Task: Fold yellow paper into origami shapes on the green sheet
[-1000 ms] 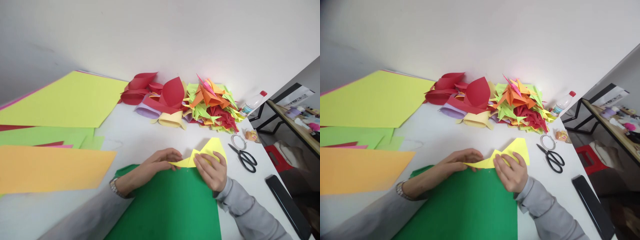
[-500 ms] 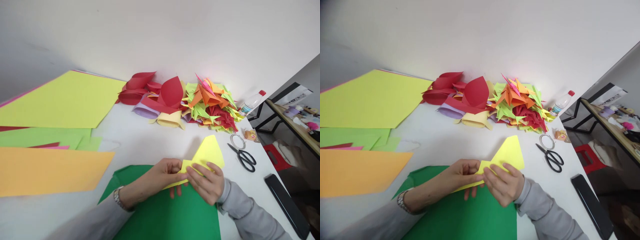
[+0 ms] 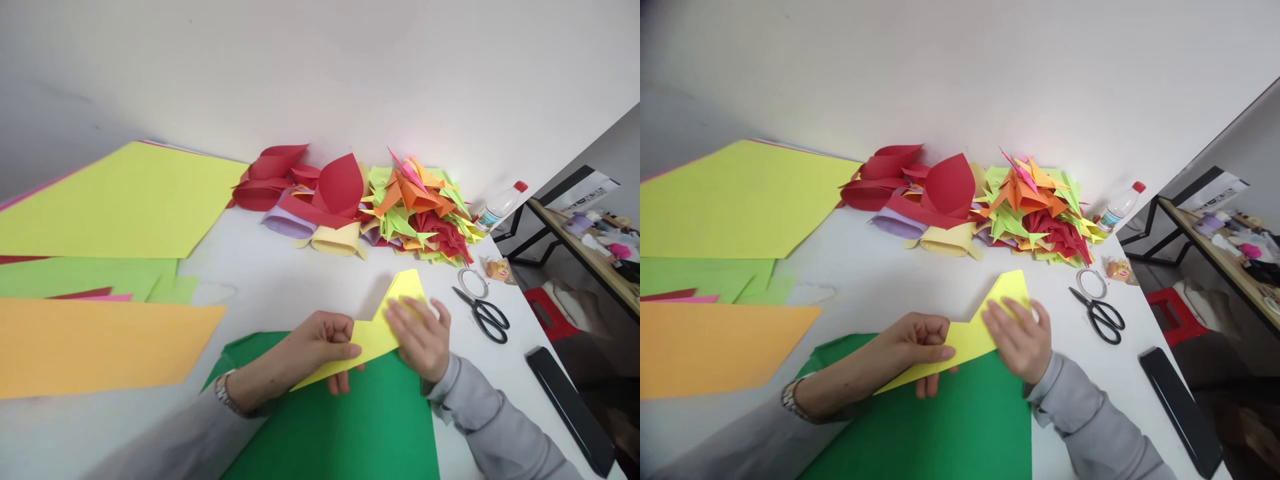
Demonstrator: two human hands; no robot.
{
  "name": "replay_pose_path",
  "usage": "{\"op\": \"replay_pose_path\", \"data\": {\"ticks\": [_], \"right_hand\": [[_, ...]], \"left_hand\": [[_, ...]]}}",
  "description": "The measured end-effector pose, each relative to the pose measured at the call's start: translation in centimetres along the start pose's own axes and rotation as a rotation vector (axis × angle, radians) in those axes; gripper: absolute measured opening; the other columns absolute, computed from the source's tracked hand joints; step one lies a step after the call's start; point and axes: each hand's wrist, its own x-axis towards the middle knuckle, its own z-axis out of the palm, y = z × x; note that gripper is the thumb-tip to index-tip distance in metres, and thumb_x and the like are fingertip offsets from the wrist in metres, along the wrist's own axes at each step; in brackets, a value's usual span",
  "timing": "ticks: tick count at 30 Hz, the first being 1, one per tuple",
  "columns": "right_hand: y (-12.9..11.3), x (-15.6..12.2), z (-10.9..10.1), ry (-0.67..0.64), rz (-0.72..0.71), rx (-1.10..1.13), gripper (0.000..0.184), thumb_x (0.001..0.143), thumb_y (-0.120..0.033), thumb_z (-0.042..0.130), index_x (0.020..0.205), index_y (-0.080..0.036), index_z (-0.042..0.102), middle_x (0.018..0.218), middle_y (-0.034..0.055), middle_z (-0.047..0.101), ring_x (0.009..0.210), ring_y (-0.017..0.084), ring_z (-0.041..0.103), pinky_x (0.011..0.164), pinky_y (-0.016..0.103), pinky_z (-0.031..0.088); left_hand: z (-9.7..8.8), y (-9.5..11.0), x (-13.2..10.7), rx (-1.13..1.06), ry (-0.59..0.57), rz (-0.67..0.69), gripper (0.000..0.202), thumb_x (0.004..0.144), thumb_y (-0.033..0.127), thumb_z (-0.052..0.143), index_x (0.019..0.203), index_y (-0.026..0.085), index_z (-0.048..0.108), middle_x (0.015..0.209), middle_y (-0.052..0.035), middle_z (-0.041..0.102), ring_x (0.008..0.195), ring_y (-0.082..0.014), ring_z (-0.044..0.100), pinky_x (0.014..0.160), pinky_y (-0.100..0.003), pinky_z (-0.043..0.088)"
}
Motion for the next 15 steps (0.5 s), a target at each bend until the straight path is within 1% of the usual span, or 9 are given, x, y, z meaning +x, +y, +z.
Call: {"op": "replay_pose_path", "data": {"ticks": [2,4,5,7,9,10,11,13,15], "right_hand": [[0.9,-0.1,0.8,0.070,0.334,0.165,0.048,0.087,-0.022,0.053,0.135,-0.025,0.050,0.131,0.0075,0.061,0.121,0.023,0.055,0.108,0.044,0.032],[1.8,0.0,1.6,0.186,0.684,0.478,0.051,0.087,-0.034,0.057,0.136,-0.024,0.047,0.133,0.0115,0.058,0.113,0.025,0.060,0.095,0.043,0.046],[2.1,0.1,1.8,0.227,0.831,0.663,0.049,0.087,-0.040,0.056,0.133,-0.023,0.050,0.130,0.0125,0.060,0.107,0.024,0.063,0.088,0.041,0.050],[2.3,0.4,2.0,0.200,1.042,1.044,0.052,0.087,-0.058,0.049,0.118,-0.019,0.061,0.115,0.0137,0.068,0.094,0.024,0.068,0.077,0.038,0.055],[2.1,0.6,1.9,0.050,1.149,1.339,0.068,0.077,-0.076,0.047,0.099,-0.016,0.070,0.098,0.0136,0.073,0.085,0.026,0.070,0.070,0.037,0.056],[2.0,0.6,1.7,-0.033,1.182,1.427,0.070,0.069,-0.080,0.053,0.092,-0.016,0.072,0.090,0.0130,0.074,0.081,0.026,0.070,0.068,0.037,0.056],[1.8,0.6,1.5,-0.096,1.212,1.473,0.067,0.062,-0.077,0.063,0.086,-0.015,0.073,0.084,0.0117,0.075,0.075,0.026,0.071,0.065,0.036,0.056],[1.4,0.5,1.3,-0.175,1.255,1.486,0.051,0.053,-0.059,0.082,0.078,-0.015,0.074,0.073,0.0085,0.074,0.065,0.023,0.070,0.061,0.034,0.056],[1.2,0.5,1.2,-0.205,1.277,1.472,0.038,0.054,-0.044,0.086,0.073,-0.014,0.074,0.068,0.0070,0.073,0.060,0.021,0.069,0.060,0.033,0.056]], "left_hand": [[-0.5,0.0,0.0,0.027,-0.006,0.012,0.044,0.065,0.050,0.074,0.061,0.018,0.044,0.066,-0.0034,0.072,0.048,-0.0162,0.066,0.042,-0.023,0.048],[-1.0,0.1,0.0,0.053,-0.019,0.025,0.044,0.066,0.051,0.073,0.061,0.018,0.044,0.067,-0.0034,0.072,0.049,-0.0159,0.066,0.043,-0.024,0.048],[-1.2,0.1,0.0,0.065,-0.022,0.028,0.044,0.067,0.052,0.073,0.062,0.018,0.044,0.069,-0.0036,0.072,0.050,-0.0157,0.066,0.044,-0.024,0.048],[-1.3,0.1,0.1,0.106,-0.025,0.030,0.045,0.068,0.054,0.070,0.063,0.018,0.043,0.070,-0.0028,0.071,0.051,-0.0153,0.066,0.046,-0.024,0.048],[-1.3,-0.1,0.1,0.165,-0.020,0.026,0.046,0.071,0.056,0.067,0.063,0.020,0.040,0.064,-0.0002,0.068,0.052,-0.0160,0.066,0.048,-0.024,0.047],[-1.2,-0.1,0.1,0.197,-0.018,0.021,0.046,0.072,0.056,0.066,0.063,0.020,0.038,0.061,0.0012,0.065,0.053,-0.0166,0.067,0.049,-0.025,0.047],[-1.1,-0.2,0.0,0.227,-0.015,0.012,0.046,0.072,0.056,0.064,0.063,0.021,0.036,0.058,0.0025,0.062,0.054,-0.0172,0.067,0.050,-0.025,0.047],[-0.8,-0.3,0.0,0.277,-0.015,-0.011,0.045,0.073,0.056,0.062,0.063,0.021,0.036,0.058,0.0034,0.059,0.055,-0.0174,0.066,0.052,-0.026,0.047],[-0.5,-0.2,-0.1,0.321,-0.028,-0.023,0.042,0.073,0.053,0.062,0.063,0.021,0.037,0.059,0.0037,0.057,0.058,-0.0170,0.064,0.054,-0.026,0.046]]}}
